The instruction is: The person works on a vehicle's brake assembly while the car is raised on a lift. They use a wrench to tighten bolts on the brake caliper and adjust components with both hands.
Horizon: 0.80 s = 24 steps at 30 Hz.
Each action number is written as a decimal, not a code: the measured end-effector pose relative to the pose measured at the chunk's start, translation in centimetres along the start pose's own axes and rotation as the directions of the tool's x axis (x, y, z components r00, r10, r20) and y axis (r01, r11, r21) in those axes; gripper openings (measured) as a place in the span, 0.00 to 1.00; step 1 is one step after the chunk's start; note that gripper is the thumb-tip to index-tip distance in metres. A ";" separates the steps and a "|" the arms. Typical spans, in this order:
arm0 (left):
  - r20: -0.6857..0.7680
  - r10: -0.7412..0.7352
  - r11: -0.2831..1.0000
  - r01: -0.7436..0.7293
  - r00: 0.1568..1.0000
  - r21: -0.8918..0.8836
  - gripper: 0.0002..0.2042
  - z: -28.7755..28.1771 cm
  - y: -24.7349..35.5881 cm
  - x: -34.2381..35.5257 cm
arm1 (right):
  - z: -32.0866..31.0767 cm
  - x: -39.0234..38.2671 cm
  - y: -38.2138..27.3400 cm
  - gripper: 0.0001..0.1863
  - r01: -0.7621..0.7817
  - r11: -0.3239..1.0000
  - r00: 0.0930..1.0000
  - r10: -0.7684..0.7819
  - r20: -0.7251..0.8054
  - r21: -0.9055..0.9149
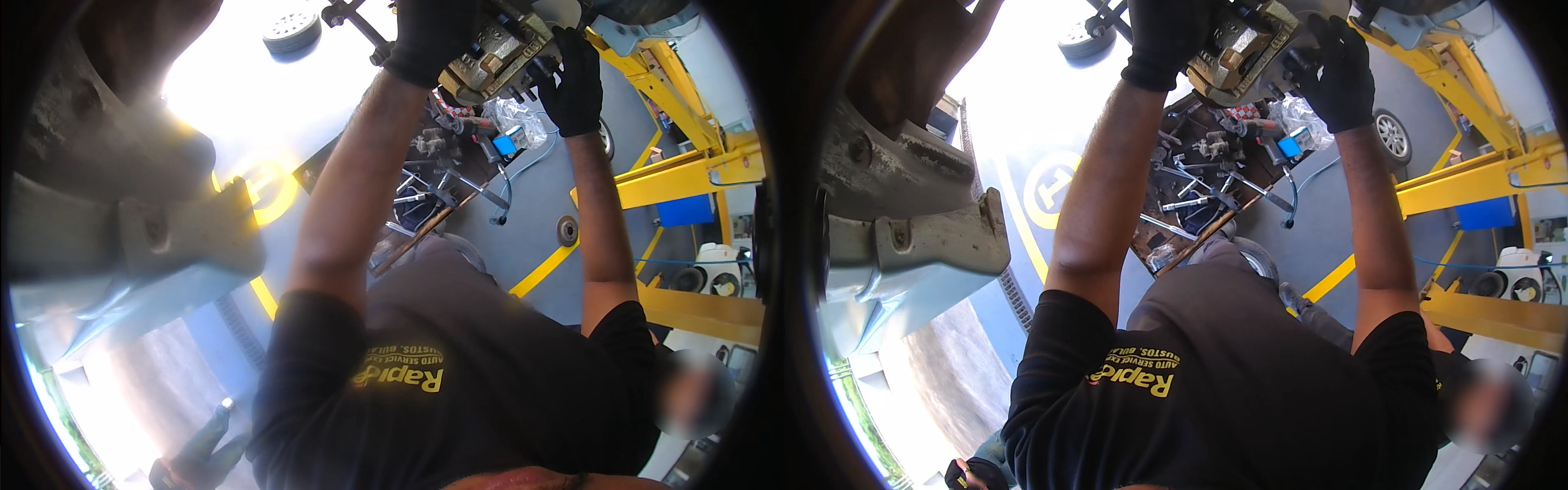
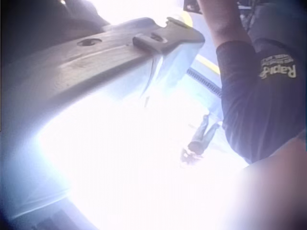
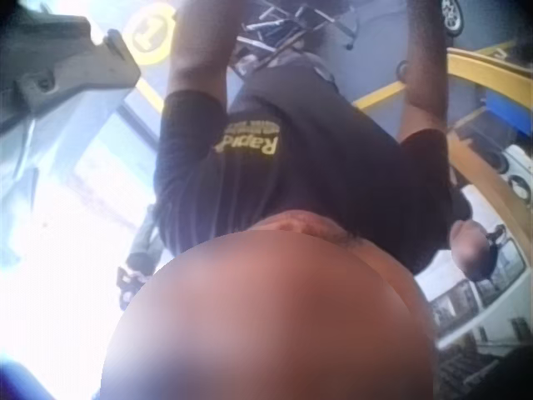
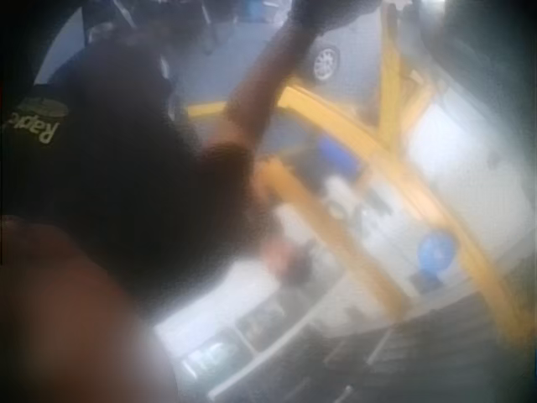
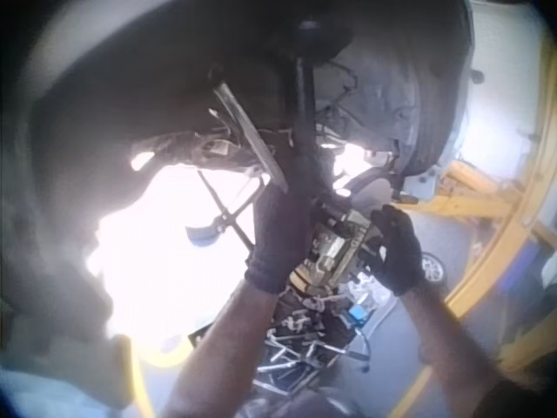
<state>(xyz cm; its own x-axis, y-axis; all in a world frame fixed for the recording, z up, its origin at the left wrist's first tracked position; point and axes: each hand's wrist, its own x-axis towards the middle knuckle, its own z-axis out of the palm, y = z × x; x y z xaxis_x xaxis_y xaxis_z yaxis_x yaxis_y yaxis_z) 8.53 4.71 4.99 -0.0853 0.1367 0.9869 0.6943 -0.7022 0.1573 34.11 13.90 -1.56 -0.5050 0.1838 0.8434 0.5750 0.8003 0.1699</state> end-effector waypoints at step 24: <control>0.246 -0.715 0.695 0.706 0.655 0.141 0.08 -14.0 10.3 -17.1 | -4.9 1.0 -3.1 0.44 0.171 0.984 0.968 -0.159 0.192 -0.051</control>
<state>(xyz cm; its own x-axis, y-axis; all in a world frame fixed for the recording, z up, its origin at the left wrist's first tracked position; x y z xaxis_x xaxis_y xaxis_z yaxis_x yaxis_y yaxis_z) 7.16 -14.64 -9.78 -0.3767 0.7631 0.5252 0.5226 -0.2930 0.8006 34.96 8.77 1.29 -0.7039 0.1607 0.6919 0.5120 0.7900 0.3374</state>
